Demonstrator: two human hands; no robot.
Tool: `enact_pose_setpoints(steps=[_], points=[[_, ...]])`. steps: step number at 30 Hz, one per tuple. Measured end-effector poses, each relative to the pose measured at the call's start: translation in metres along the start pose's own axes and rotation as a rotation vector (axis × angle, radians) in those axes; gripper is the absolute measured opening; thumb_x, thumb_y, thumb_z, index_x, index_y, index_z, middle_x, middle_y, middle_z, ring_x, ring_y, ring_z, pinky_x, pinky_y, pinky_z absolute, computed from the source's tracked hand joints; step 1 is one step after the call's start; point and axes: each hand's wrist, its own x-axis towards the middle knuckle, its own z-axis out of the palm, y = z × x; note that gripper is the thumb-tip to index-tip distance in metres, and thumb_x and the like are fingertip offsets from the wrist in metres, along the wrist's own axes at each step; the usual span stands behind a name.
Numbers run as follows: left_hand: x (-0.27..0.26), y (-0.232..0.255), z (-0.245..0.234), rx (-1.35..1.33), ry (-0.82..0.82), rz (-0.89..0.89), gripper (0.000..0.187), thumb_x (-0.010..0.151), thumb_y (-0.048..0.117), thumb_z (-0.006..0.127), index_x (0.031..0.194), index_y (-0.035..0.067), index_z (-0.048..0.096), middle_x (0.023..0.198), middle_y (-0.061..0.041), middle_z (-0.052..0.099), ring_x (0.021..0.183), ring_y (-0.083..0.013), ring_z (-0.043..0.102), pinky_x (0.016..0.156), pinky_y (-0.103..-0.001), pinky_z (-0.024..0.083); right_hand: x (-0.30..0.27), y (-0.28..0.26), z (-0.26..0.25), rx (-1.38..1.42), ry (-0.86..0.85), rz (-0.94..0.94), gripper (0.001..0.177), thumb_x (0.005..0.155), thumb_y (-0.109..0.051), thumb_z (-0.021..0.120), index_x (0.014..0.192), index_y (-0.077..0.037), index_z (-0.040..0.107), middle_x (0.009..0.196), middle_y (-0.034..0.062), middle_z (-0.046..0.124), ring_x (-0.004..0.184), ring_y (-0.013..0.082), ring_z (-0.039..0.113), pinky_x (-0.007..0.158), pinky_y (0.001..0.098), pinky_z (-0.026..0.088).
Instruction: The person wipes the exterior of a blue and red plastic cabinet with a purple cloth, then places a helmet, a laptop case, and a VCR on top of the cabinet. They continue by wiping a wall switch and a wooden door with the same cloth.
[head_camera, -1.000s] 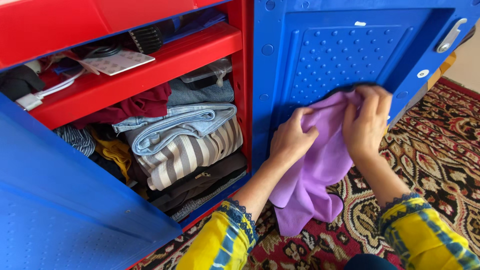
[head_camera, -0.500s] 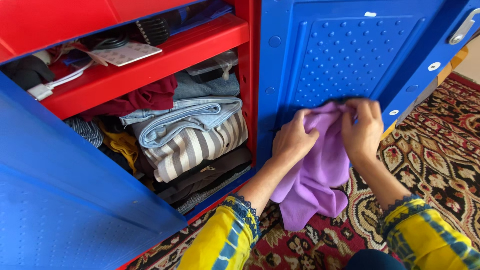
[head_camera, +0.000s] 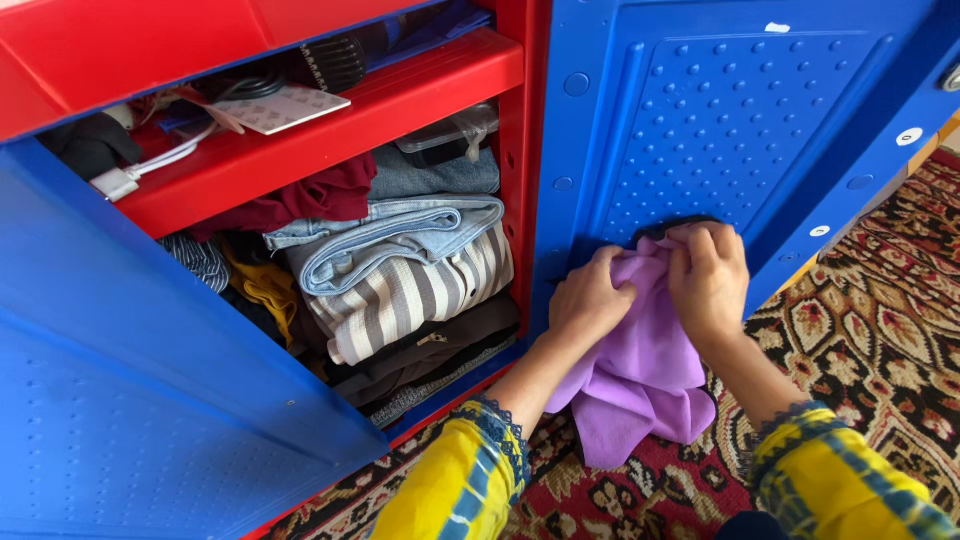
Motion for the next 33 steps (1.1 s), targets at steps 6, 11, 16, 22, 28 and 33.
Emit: enact_pose_setpoints(steps=[6,11,16,22,28,33], points=[[0.009,0.012,-0.001,-0.091,0.078,0.044,0.05,0.085,0.033,0.064,0.133,0.021,0.06,0.108,-0.02,0.075,0.102,-0.0429,0.07,0.088,-0.053,0.054,0.032,0.01,-0.001,0.016,0.123,-0.046,0.01,0.099,0.006,0.07,0.104,-0.003,0.069,0.111,0.0136,0.064,0.108,0.0333,0.061,0.098,0.043,0.051],[0.008,0.008,0.006,-0.041,0.032,0.038,0.048,0.083,0.032,0.066,0.13,0.02,0.062,0.109,-0.019,0.074,0.101,-0.0424,0.07,0.088,-0.053,0.054,0.014,0.0,0.007,0.016,0.04,-0.069,0.017,0.089,0.008,0.069,0.099,-0.006,0.071,0.109,0.0108,0.064,0.103,0.0331,0.061,0.092,0.0424,0.051],[-0.002,-0.003,0.003,-0.027,0.009,0.013,0.047,0.081,0.032,0.068,0.127,0.021,0.064,0.11,-0.017,0.074,0.102,-0.0415,0.069,0.089,-0.052,0.054,-0.001,-0.007,0.004,0.024,-0.076,-0.115,0.019,0.087,0.007,0.07,0.099,-0.007,0.073,0.108,0.0087,0.065,0.103,0.0322,0.061,0.09,0.0415,0.052],[0.006,0.007,-0.002,-0.084,0.055,0.021,0.046,0.085,0.034,0.064,0.129,0.021,0.063,0.109,-0.018,0.075,0.102,-0.0421,0.07,0.089,-0.052,0.054,0.028,0.005,0.007,0.01,0.061,-0.101,0.013,0.097,0.008,0.07,0.102,-0.004,0.07,0.111,0.01,0.064,0.106,0.0313,0.06,0.095,0.0394,0.049],[0.004,-0.005,0.01,-0.028,-0.007,-0.001,0.043,0.083,0.037,0.067,0.122,0.019,0.066,0.109,-0.016,0.075,0.103,-0.04,0.07,0.088,-0.052,0.054,-0.003,0.0,0.017,0.005,-0.027,-0.151,0.017,0.09,0.008,0.068,0.1,-0.006,0.07,0.111,0.0109,0.066,0.105,0.0336,0.061,0.093,0.043,0.05],[-0.002,-0.014,0.008,0.026,-0.057,0.027,0.044,0.082,0.041,0.069,0.12,0.018,0.067,0.108,-0.016,0.075,0.104,-0.039,0.07,0.088,-0.051,0.054,-0.01,-0.007,0.004,0.004,-0.213,-0.174,0.016,0.085,0.003,0.068,0.097,-0.006,0.072,0.106,0.0093,0.067,0.099,0.0329,0.062,0.088,0.0423,0.053]])
